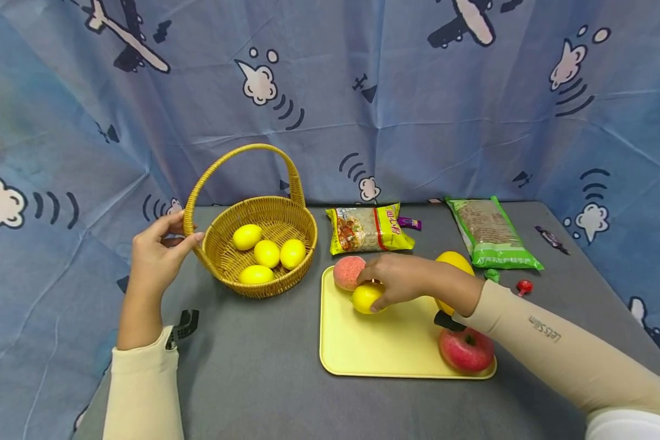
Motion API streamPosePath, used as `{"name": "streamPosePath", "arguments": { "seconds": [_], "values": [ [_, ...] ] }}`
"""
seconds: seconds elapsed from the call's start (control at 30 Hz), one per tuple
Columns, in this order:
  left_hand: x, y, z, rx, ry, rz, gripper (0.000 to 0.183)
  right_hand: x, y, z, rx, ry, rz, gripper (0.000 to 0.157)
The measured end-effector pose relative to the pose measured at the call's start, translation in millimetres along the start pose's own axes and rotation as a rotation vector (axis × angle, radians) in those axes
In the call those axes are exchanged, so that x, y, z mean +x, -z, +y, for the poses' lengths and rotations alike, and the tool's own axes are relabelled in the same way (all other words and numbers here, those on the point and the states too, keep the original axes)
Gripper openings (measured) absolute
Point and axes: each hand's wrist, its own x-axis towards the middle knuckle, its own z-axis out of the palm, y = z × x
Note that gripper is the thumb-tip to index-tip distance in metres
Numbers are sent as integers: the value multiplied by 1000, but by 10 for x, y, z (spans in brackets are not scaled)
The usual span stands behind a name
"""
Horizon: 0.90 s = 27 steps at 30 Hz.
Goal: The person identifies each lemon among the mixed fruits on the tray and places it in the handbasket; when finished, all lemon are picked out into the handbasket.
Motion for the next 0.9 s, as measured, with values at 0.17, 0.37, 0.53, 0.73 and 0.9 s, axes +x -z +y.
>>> {"name": "streamPosePath", "arguments": {
  "seconds": [0.17, 0.37, 0.53, 0.73, 0.9],
  "values": [
    [18, -33, -201, -15, 0, 2, 44, -9, -3, -1, 11, 15, 8, 52],
    [14, -36, -188, -10, 0, 4, 44, -23, 0, -4, 12, -5, -8, 52],
    [0, -23, -104, -12, 13, -4, 43, -28, -21, 9, 8, -8, -5, 51],
    [-4, -3, 60, -32, 9, 1, 40, -30, -31, 20, -3, -19, -2, 52],
    [15, -35, -156, -33, 15, -1, 43, -32, -39, 25, -1, -30, -6, 52]
  ]
}}
